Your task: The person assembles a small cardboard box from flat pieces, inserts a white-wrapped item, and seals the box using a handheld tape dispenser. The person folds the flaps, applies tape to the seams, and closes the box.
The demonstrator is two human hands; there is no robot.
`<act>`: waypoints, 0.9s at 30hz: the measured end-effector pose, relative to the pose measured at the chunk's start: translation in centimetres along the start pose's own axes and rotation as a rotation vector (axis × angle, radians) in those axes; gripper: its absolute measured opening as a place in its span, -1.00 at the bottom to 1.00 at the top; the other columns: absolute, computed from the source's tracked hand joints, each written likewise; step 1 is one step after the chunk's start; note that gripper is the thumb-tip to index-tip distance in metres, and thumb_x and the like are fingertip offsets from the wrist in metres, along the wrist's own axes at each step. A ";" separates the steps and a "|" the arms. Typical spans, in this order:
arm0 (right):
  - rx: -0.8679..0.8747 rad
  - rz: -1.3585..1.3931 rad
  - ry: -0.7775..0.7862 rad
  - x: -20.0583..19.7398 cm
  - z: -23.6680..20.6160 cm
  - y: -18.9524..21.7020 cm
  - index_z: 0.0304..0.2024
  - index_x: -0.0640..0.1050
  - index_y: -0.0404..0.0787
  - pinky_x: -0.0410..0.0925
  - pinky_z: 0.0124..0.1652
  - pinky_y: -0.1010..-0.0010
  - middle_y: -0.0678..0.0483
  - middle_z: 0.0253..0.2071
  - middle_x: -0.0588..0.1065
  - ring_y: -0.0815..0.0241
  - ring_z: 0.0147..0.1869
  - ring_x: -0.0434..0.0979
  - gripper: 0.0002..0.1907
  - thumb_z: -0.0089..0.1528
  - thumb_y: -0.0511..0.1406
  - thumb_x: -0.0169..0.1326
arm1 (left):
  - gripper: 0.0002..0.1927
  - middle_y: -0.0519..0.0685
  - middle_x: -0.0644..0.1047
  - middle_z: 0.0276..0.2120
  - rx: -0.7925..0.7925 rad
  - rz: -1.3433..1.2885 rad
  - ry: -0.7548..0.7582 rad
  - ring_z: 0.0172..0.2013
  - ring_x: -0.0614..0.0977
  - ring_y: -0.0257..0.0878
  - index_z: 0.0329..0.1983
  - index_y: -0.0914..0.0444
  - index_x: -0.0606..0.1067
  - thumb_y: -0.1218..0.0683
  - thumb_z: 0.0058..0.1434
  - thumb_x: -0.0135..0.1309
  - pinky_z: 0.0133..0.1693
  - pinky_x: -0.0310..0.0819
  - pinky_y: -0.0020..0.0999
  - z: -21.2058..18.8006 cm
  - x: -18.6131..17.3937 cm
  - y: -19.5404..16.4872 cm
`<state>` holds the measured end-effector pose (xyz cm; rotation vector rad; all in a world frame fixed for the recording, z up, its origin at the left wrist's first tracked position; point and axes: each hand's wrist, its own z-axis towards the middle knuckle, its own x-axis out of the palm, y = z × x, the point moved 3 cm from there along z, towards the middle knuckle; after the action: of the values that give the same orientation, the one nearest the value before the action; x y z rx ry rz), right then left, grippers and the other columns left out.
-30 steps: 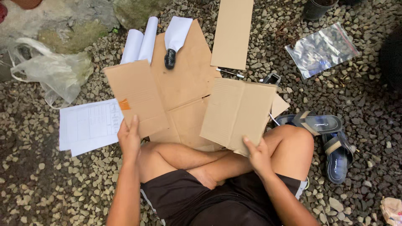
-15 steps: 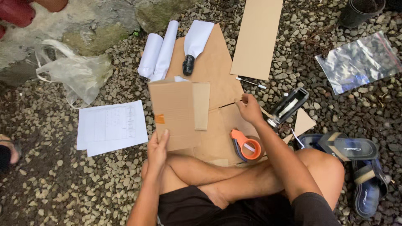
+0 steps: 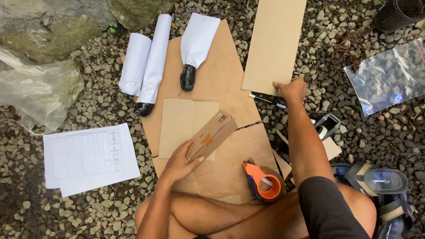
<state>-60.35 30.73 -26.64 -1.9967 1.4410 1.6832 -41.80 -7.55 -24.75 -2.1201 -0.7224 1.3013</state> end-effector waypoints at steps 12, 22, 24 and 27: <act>-0.250 0.686 0.327 -6.8 -5.6 -5.1 -0.04 0.34 -0.20 0.60 -0.19 0.33 -0.07 -0.18 0.53 0.12 -0.17 0.67 -0.68 0.25 -0.38 0.18 | -0.39 0.12 0.50 -0.43 -0.126 -0.155 -0.147 -0.68 0.17 -0.35 0.39 0.00 0.42 0.01 0.24 0.17 -0.59 0.14 -0.34 -6.5 -7.1 -2.4; -0.183 0.756 0.928 -3.4 -25.7 -16.1 -0.08 0.41 -0.27 0.52 -0.23 0.27 -0.06 -0.22 0.57 0.17 -0.24 0.60 -0.74 0.23 -0.47 0.17 | -0.43 0.13 0.63 -0.24 0.219 0.059 -0.287 -0.40 0.58 -0.05 0.37 -0.03 0.43 -0.02 0.26 0.19 -0.27 0.47 -0.16 -12.9 -6.5 -5.8; -0.132 0.729 0.953 -2.0 -27.6 -17.3 -0.08 0.42 -0.27 0.51 -0.20 0.30 -0.03 -0.21 0.57 0.19 -0.22 0.60 -0.74 0.22 -0.47 0.18 | -0.45 0.14 0.63 -0.03 0.263 0.094 -0.305 -0.18 0.65 0.05 0.35 0.00 0.43 -0.01 0.27 0.18 -0.09 0.52 -0.10 -13.4 -3.4 -4.2; -0.141 0.640 0.915 -0.5 -29.0 -17.7 -0.07 0.44 -0.27 0.51 -0.13 0.40 -0.02 -0.19 0.58 0.24 -0.18 0.61 -0.72 0.21 -0.46 0.20 | -0.46 0.12 0.57 0.12 0.200 0.084 -0.321 0.03 0.62 0.10 0.34 0.00 0.42 -0.02 0.27 0.15 0.04 0.49 -0.06 -13.5 -0.3 -1.2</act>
<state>-27.80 21.44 -23.68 -2.7676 2.5148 1.0056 -29.86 -9.21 -18.58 -1.8203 -0.6047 1.7085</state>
